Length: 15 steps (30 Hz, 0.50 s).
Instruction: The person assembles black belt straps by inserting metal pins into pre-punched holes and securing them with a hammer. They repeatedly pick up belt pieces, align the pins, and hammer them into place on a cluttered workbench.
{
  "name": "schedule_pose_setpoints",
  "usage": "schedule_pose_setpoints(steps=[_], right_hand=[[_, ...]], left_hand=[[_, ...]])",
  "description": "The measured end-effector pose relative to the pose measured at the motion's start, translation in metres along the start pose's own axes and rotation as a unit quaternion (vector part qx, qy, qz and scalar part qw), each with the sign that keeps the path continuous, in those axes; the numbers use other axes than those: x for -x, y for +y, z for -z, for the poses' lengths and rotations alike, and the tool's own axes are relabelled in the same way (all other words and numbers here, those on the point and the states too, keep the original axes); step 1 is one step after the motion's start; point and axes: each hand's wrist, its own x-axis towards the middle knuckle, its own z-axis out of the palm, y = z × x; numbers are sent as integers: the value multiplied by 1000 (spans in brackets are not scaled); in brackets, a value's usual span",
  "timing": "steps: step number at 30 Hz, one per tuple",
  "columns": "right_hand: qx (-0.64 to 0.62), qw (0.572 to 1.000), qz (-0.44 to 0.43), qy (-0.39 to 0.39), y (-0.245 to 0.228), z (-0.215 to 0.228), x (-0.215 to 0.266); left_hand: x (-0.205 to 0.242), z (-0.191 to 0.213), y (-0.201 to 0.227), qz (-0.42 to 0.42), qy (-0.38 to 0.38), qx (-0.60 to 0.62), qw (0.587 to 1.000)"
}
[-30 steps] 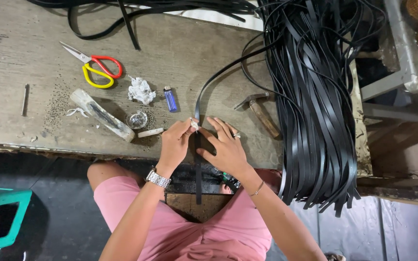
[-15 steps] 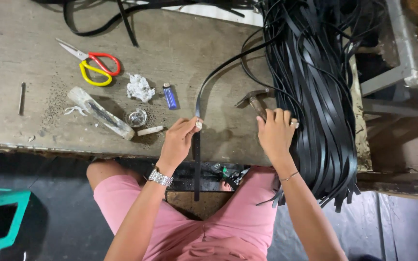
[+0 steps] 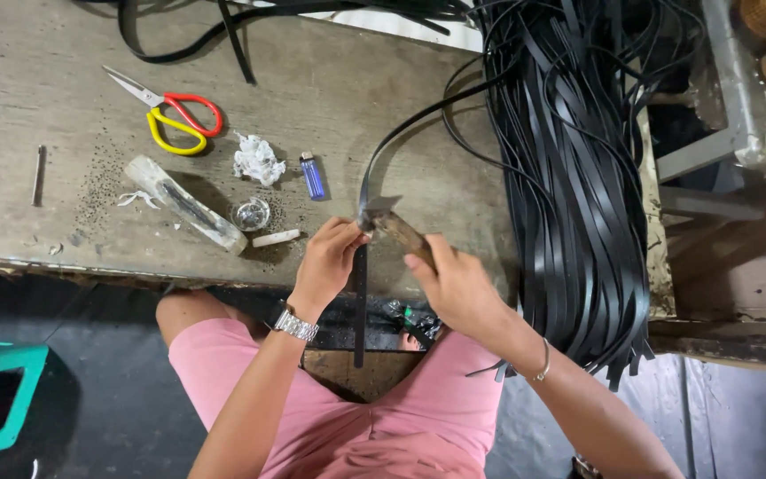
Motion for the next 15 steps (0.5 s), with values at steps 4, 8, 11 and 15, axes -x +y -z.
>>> schedule_pose_setpoints(steps=[4, 8, 11, 15], right_hand=[[-25, 999, 32, 34, -7, 26, -10], [-1, 995, 20, 95, 12, 6, -2], [8, 995, 14, 96, 14, 0, -5], [-61, 997, -6, 51, 18, 10, -15]], left_hand=[[-4, 2, 5, -10, 3, -8, 1000], [1, -2, -5, -18, 11, -1, 1000], [3, -3, -1, -8, 0, -8, 1000], [-1, 2, 5, -13, -6, -22, 1000]])
